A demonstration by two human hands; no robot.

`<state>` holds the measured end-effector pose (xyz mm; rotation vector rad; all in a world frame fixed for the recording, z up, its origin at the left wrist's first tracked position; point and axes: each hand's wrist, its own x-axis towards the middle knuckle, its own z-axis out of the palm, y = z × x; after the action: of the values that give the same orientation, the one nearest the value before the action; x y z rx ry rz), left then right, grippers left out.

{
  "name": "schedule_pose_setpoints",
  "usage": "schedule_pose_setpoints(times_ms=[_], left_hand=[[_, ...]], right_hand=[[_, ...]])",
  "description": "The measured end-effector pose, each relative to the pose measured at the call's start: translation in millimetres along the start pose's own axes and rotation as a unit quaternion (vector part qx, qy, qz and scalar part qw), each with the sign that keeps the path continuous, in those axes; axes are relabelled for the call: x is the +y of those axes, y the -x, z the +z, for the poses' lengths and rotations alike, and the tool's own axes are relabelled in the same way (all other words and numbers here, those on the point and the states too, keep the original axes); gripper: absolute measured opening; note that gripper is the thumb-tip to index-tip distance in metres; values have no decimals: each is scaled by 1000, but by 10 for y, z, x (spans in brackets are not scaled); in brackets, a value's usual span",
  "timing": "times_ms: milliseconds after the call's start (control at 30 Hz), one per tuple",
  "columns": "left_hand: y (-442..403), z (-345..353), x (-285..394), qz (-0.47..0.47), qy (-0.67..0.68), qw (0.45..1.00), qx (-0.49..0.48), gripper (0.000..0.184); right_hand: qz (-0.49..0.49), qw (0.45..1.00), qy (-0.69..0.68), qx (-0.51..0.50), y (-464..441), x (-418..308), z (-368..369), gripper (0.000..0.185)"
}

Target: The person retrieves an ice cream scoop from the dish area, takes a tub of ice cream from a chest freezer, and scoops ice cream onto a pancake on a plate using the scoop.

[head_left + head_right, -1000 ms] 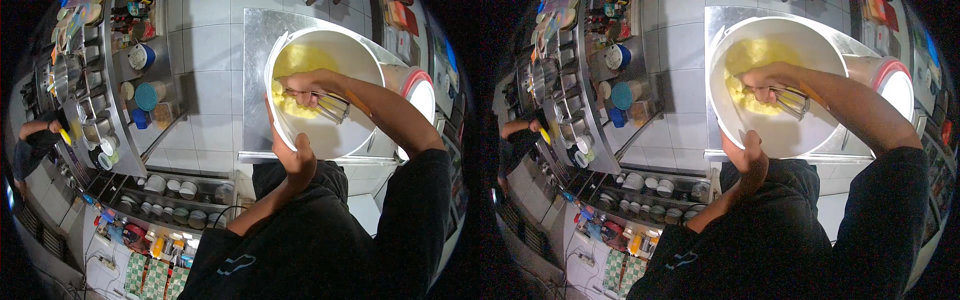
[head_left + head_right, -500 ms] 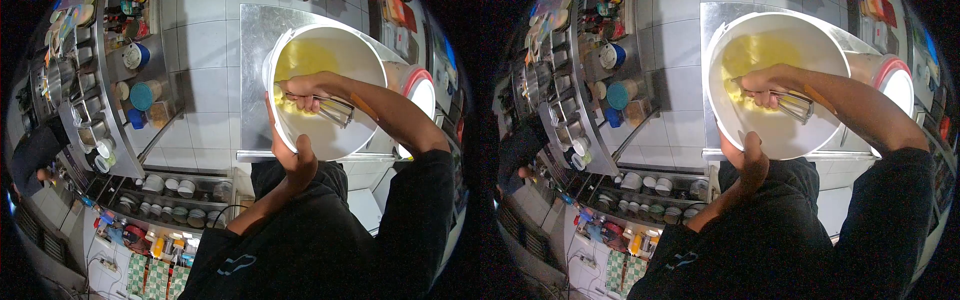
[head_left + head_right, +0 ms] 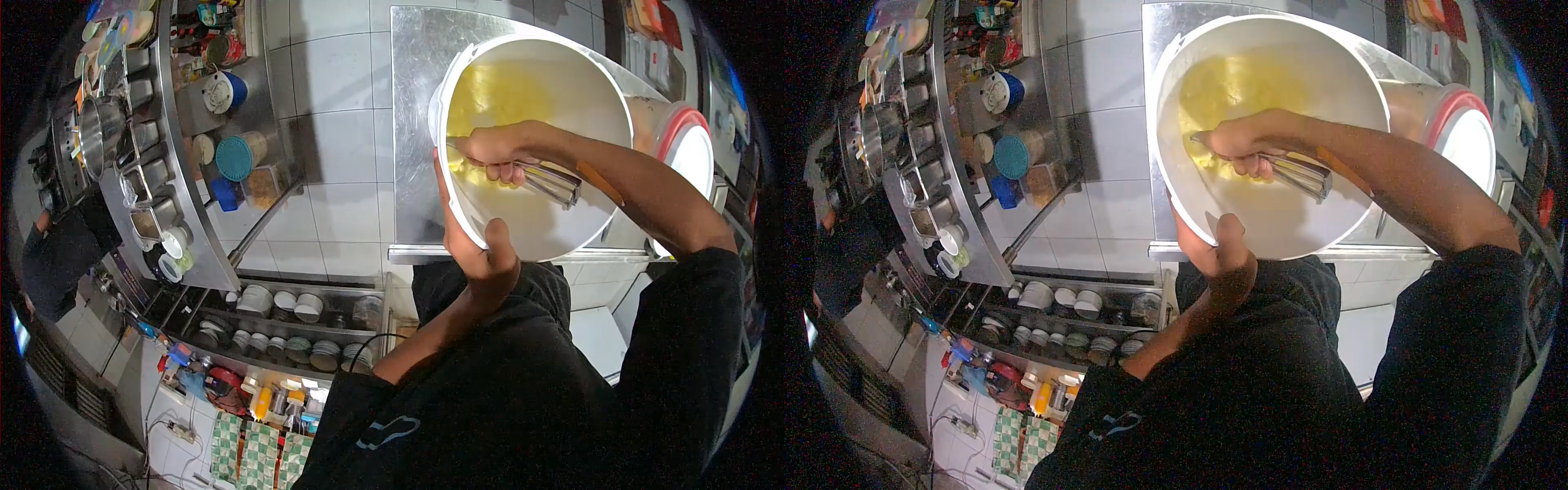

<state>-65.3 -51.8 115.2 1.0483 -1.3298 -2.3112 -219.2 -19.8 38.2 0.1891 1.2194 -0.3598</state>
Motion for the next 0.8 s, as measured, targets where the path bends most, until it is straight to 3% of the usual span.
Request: schedule_pose_setpoints(times_ms=[133, 333, 400, 533, 600, 633, 733, 800], left_hand=[[6, -84, -85, 22, -20, 999, -38, 71], [17, -153, -52, 38, -51, 998, -7, 68], [-7, -193, -19, -30, -10, 999, -32, 83], [-80, -163, 44, -4, -15, 998, -64, 83], [-72, -229, 73, -35, -88, 992, -83, 80], [-80, -257, 88, -29, -85, 992, -83, 80], [-110, -344, 174, 74, -174, 979, -73, 69], [-296, -227, 390, 109, -208, 970, -66, 64]], right_hand=[[-38, 996, 65, 56, 18, 40, 57, 54], [-64, 984, 143, 83, 140, 53, 158, 65], [-34, 994, 91, 53, 175, 114, 212, 67], [-72, 980, 162, 93, 331, 154, 142, 61], [-107, 990, -53, 75, 380, 183, 88, 47], [-110, 990, -48, 79, 382, 193, 21, 47], [-176, 952, -224, 115, 278, 285, -243, 21], [-174, 952, -202, 154, 205, 216, -208, 20]])
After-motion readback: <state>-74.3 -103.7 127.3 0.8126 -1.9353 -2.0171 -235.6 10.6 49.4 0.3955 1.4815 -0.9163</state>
